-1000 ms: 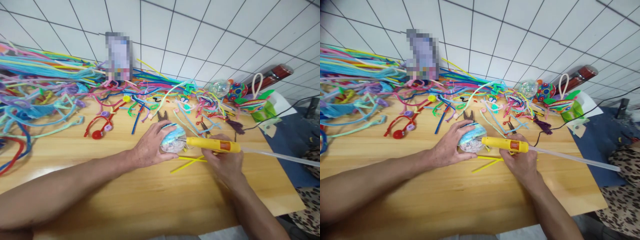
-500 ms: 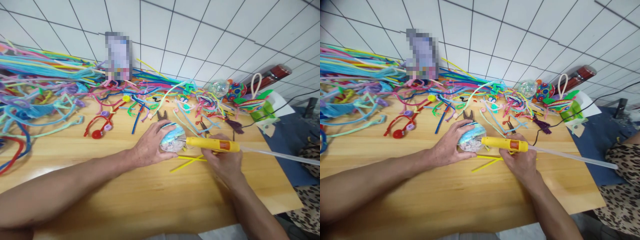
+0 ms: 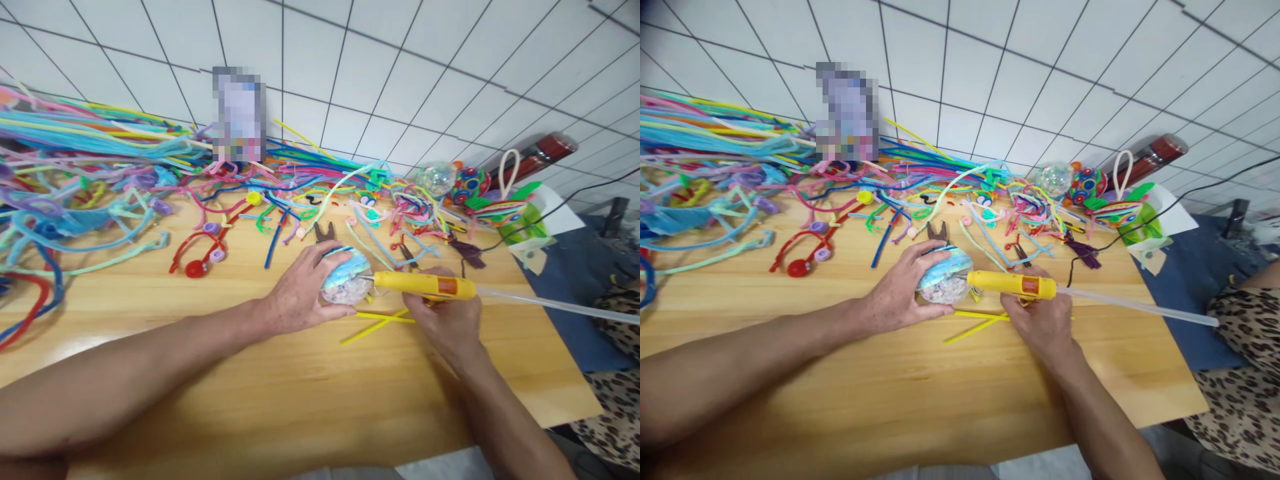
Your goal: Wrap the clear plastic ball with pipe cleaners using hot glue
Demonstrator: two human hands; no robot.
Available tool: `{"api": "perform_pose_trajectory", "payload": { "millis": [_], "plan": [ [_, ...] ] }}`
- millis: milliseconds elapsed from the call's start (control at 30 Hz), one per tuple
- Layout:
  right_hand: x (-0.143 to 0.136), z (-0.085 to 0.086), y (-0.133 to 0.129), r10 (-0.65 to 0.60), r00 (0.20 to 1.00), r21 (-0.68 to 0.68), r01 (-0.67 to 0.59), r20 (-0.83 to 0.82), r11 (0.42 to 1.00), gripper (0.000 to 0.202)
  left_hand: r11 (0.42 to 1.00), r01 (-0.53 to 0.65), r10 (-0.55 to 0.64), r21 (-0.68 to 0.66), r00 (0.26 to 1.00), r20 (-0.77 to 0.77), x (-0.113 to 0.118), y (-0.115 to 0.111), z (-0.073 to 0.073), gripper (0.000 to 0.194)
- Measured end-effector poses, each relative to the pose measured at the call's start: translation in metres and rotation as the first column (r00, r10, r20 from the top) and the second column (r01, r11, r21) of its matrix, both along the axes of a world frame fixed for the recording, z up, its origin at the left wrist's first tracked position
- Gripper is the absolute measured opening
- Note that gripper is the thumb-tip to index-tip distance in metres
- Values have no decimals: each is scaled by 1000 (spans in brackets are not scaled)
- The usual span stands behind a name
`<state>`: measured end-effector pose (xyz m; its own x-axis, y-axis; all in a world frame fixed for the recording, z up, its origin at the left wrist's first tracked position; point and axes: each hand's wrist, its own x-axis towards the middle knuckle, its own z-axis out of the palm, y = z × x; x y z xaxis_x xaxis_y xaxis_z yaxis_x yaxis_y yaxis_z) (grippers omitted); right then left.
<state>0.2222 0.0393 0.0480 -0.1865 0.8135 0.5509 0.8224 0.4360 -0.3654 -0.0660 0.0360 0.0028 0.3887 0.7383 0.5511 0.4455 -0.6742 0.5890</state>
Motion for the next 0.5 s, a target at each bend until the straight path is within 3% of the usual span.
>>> {"api": "perform_pose_trajectory", "payload": {
  "millis": [500],
  "plan": [
    [-3,-2,-3,5,999,-29,-6,-45,1000,9,1000,-4,3,-19,1000,-8,0,0,0,94]
  ]
}}
